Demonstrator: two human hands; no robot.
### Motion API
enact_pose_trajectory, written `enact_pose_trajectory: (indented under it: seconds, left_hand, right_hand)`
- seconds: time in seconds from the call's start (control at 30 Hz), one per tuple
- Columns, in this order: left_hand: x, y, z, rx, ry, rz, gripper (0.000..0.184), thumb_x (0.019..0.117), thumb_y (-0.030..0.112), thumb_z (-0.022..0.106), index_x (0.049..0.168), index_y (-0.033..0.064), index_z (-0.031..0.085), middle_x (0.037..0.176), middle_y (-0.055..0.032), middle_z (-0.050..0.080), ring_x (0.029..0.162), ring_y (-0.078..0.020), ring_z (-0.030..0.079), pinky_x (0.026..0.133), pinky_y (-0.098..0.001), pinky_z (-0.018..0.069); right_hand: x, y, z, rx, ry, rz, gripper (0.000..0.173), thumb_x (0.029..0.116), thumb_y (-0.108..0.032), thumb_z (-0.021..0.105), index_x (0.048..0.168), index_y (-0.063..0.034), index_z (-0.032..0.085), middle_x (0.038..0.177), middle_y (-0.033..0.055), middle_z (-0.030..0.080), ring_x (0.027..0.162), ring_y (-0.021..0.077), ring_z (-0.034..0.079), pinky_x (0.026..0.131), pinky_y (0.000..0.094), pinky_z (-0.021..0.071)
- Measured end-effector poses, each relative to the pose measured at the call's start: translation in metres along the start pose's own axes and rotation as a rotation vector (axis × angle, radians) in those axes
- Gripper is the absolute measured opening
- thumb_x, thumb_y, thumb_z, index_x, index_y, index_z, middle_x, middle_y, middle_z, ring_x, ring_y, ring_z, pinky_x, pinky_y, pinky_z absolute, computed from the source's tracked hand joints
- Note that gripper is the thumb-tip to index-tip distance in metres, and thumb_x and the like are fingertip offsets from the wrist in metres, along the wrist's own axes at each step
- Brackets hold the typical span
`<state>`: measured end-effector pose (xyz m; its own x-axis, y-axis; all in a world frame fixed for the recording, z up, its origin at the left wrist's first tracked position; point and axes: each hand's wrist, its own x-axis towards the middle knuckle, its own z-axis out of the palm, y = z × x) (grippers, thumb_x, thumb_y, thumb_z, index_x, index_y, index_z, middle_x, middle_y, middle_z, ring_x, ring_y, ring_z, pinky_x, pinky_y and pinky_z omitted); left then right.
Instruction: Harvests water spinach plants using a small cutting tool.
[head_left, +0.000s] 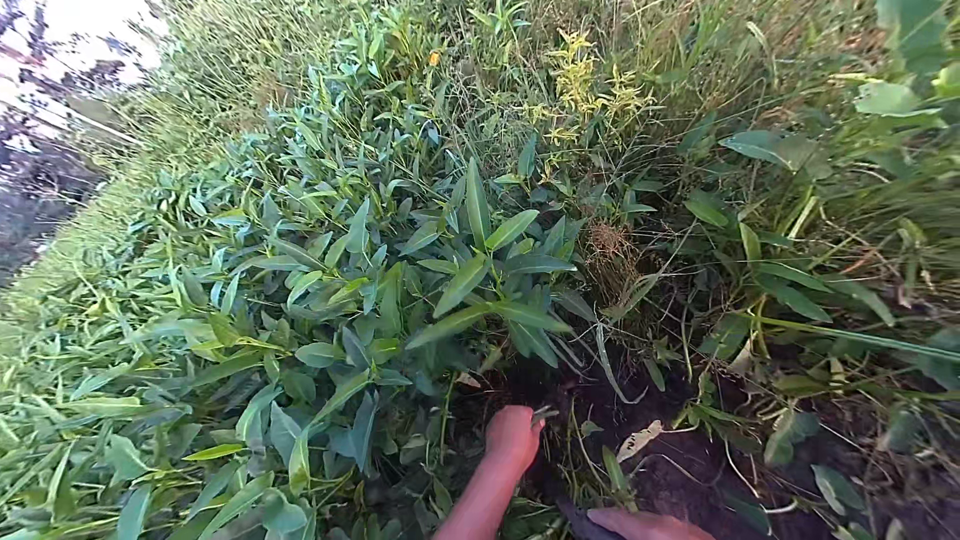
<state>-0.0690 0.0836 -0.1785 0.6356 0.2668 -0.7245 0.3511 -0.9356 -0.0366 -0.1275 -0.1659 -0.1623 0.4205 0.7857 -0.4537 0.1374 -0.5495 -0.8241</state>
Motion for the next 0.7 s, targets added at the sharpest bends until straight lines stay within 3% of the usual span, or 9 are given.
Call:
enact_pose_trajectory:
  seconds: [0.13,0.23,0.5,0.7]
  left_hand:
    - [0.010,-0.032,-0.006,0.148,0.031,-0.056,0.035,0.1066,0.029,0.051,0.125,0.0045,0.069,0.129,-0.0201,0.068,0.124,-0.0382,0.063,0.103,-0.0592,0.0506]
    - [0.030,-0.061,-0.020,0.153,0.022,-0.037,0.037,0.1070,0.030,0.051,0.128,0.0046,0.068,0.132,-0.0200,0.067,0.127,-0.0377,0.062,0.106,-0.0589,0.0484]
    - [0.018,-0.031,0.017,0.189,0.008,-0.071,0.043,0.1008,0.037,0.063,0.124,0.0019,0.069,0.130,-0.0218,0.067,0.121,-0.0399,0.065,0.099,-0.0603,0.0526]
    - [0.027,-0.031,0.011,0.191,-0.061,-0.131,0.032,0.1003,0.024,0.061,0.123,0.0018,0.069,0.133,-0.0209,0.065,0.125,-0.0394,0.062,0.101,-0.0600,0.0519]
  right_hand:
    - [0.000,0.002,0.005,-0.005,0.008,-0.003,0.049,0.1020,-0.025,0.061,0.151,-0.0240,0.053,0.128,0.0192,0.069,0.116,0.0418,0.068,0.097,0.0655,0.0520]
    - [-0.001,0.002,0.006,0.004,0.023,-0.006,0.050,0.1030,-0.034,0.061,0.151,-0.0230,0.053,0.128,0.0188,0.069,0.116,0.0406,0.068,0.098,0.0636,0.0524]
    - [-0.001,0.002,0.005,-0.020,0.010,-0.001,0.048,0.1046,-0.035,0.058,0.151,-0.0242,0.053,0.129,0.0186,0.069,0.117,0.0400,0.068,0.098,0.0631,0.0527]
    - [-0.003,0.001,0.005,-0.009,0.021,0.008,0.049,0.1031,-0.036,0.060,0.150,-0.0232,0.054,0.128,0.0183,0.069,0.117,0.0395,0.068,0.098,0.0628,0.0530]
